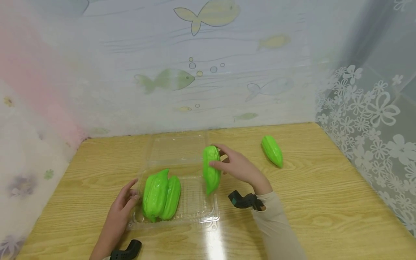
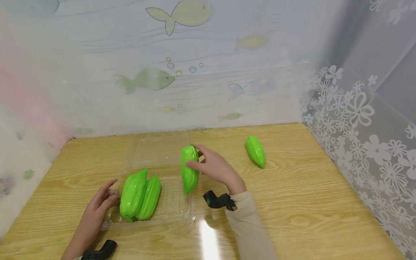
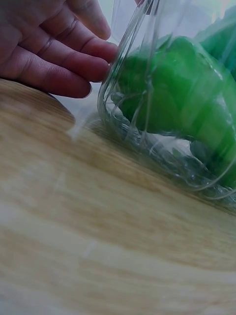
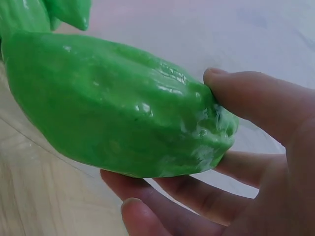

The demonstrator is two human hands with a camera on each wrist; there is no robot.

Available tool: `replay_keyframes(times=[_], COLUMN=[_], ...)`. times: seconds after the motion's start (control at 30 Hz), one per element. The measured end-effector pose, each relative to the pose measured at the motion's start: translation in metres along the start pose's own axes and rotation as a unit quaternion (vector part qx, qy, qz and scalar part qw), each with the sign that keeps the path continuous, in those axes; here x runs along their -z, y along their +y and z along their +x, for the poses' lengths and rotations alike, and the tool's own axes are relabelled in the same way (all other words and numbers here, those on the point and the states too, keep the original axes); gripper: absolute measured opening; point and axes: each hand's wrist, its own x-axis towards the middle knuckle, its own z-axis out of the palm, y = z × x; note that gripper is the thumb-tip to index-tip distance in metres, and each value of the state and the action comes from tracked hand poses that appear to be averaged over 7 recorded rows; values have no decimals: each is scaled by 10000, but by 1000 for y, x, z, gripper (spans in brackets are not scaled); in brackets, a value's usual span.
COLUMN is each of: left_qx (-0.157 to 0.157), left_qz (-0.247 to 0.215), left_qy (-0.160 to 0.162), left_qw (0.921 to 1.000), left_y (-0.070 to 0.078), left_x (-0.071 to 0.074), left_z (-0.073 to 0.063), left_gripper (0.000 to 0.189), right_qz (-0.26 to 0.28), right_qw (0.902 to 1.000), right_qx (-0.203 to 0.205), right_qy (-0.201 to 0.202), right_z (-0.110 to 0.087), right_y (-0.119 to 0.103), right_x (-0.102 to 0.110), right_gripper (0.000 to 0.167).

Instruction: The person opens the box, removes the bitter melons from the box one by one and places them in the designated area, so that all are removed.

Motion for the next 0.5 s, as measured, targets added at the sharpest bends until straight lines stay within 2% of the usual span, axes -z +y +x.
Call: replay_keyframes(times=[0.07,0.3,0.5], left_qx=[-6,-65,-112], left_qz=[23,13,-3], left_qy=[22,65,61], left_qw=[10000,10000,9999], left_y=[-1,-1,-2], left_x=[0,0,0], left_z=[0,1,1], left_gripper=[46,45,45], right_qz=[26,104,39], right_qw=[10000,9995,9988], right_qx=[-29,-184,-211], right_qy=[83,232,434], right_z=[0,-17,-18], right_y=[1,-33,-29], right_x=[2,15,21], right_gripper=[61,56,60])
